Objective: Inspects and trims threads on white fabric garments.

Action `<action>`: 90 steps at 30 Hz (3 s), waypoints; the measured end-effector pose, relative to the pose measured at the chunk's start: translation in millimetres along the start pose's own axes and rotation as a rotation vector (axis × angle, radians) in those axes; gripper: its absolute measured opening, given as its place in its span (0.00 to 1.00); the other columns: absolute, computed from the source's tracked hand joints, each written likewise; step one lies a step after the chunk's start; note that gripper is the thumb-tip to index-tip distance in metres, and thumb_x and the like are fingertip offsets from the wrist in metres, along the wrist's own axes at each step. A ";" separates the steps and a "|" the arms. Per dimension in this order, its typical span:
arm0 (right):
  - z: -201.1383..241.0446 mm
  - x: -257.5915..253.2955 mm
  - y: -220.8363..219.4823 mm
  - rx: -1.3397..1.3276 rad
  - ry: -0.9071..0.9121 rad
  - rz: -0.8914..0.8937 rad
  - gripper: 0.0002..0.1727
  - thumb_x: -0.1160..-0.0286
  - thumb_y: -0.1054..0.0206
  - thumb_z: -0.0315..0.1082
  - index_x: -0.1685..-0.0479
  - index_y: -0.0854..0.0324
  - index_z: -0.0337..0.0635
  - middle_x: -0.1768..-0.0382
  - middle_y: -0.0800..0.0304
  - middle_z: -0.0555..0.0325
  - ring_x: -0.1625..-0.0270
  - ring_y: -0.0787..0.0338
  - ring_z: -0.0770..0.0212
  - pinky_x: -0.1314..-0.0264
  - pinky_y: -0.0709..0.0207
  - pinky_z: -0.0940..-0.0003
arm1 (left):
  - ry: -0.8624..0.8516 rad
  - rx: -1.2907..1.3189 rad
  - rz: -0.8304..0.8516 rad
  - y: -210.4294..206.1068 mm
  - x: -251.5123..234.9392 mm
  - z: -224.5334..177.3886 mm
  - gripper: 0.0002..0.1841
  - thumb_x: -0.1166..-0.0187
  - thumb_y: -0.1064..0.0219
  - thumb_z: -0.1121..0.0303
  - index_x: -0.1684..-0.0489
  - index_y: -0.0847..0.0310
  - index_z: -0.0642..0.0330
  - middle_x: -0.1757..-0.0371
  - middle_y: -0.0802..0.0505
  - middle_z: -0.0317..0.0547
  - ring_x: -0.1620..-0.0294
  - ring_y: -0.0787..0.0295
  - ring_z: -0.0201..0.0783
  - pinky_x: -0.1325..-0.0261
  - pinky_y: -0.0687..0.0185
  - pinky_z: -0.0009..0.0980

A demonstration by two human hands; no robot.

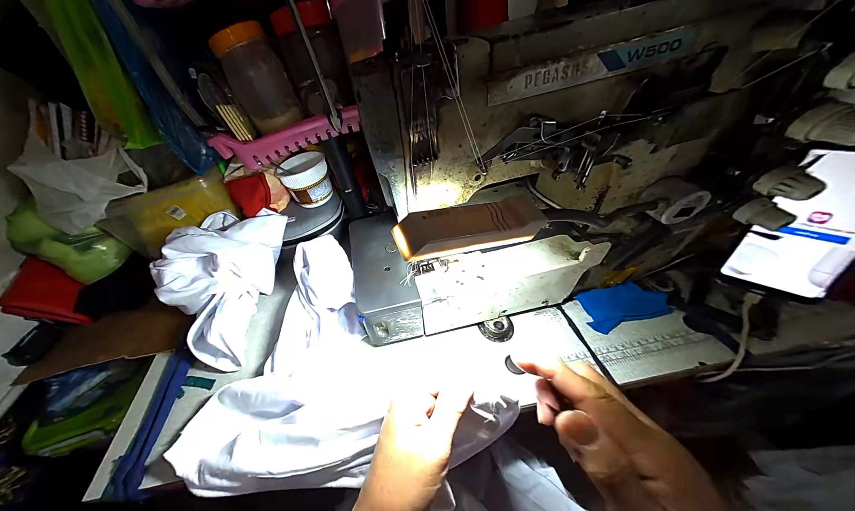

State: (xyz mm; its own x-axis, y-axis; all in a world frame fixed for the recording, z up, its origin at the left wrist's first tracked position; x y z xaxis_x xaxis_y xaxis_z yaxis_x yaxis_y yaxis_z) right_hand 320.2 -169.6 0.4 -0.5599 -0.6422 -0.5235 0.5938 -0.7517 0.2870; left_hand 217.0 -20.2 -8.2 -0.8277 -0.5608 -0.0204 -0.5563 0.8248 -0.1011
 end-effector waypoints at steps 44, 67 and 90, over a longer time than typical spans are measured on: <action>16.6 7.8 -14.3 0.490 0.002 -0.106 0.15 0.21 0.34 0.36 0.45 0.09 0.39 0.55 0.07 0.47 0.54 0.11 0.62 0.54 0.19 0.74 | -0.201 -0.073 -0.047 -10.9 2.8 -10.9 0.13 0.15 0.42 0.76 0.68 0.12 0.59 0.72 0.11 0.23 0.66 0.15 0.14 0.56 0.19 0.15; 3.7 9.8 -19.3 0.363 0.072 -0.159 0.14 0.21 0.33 0.36 0.46 0.09 0.40 0.54 0.08 0.50 0.51 0.13 0.70 0.49 0.23 0.83 | -0.182 -0.075 -0.028 -10.8 2.4 -6.4 0.13 0.16 0.42 0.76 0.69 0.12 0.60 0.73 0.12 0.24 0.67 0.17 0.13 0.58 0.21 0.14; -44.8 0.0 -22.6 0.057 -0.055 -0.279 0.16 0.12 0.43 0.40 0.60 0.11 0.42 0.76 0.17 0.72 0.76 0.25 0.87 0.74 0.30 0.90 | -0.235 -0.310 0.119 -9.5 5.3 3.3 0.18 0.10 0.45 0.67 0.72 0.16 0.63 0.81 0.21 0.28 0.78 0.26 0.15 0.71 0.29 0.14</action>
State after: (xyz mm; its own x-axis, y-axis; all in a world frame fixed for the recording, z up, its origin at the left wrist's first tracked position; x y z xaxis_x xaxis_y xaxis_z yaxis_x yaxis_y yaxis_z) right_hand 332.7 -145.9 -42.0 -0.7282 -0.4157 -0.5450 0.3800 -0.9066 0.1838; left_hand 218.1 -31.3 -10.6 -0.8682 -0.4317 -0.2446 -0.4833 0.8474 0.2200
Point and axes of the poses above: each hand's wrist, its own x-axis away from the middle knuckle, its own y-axis out of the back of the hand, z = x × y, the point moved 2 cm from there along -x, towards the middle knuckle
